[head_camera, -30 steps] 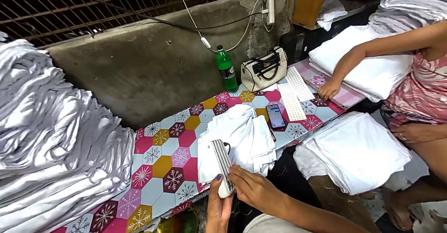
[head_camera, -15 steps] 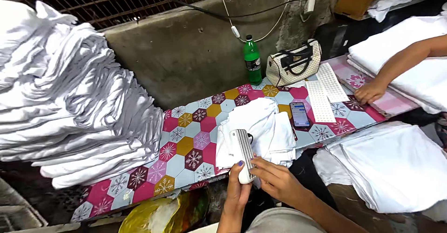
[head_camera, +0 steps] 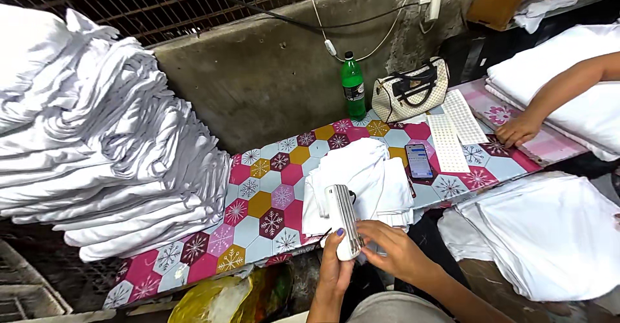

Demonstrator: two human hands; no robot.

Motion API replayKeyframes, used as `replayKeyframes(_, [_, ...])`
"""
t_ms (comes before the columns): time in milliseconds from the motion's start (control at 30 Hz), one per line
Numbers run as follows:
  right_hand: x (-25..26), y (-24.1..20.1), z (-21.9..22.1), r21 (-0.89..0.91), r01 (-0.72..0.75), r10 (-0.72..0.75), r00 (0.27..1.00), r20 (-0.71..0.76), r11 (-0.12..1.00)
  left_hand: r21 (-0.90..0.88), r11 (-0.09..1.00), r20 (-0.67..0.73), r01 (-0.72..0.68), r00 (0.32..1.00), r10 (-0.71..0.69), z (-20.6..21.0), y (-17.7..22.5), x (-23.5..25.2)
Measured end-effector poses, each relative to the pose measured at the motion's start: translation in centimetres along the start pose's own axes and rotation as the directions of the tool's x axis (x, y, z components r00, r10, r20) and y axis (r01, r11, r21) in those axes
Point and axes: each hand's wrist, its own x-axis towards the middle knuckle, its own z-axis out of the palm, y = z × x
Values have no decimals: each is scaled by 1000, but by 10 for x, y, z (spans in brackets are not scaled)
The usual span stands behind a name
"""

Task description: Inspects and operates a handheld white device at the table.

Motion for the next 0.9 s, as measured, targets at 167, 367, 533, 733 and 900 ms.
replayKeyframes(167, [-14, 1, 18, -263, 171, -218, 963, -161, 949, -23, 1000, 32, 13, 999, -12, -3, -5, -1])
replayKeyframes(367, [-14, -1, 25, -304, 175, -238, 954, -184, 936, 15, 999, 33, -29, 999, 28, -7, -4, -2])
replayKeyframes(533, [14, 0, -4, 122, -37, 56, 986, -156, 992, -32, 999, 98, 22, 995, -19, -11, 4, -6])
replayKeyframes(733, [79, 36, -55, 671, -473, 652, 758, -19, 570, 126, 990, 313, 55, 945, -93, -32, 18, 0])
replayKeyframes(900, [60, 49, 5, 931, -352, 886, 395, 244, -99, 583, 798, 170, -154, 983, 66, -23, 12, -7])
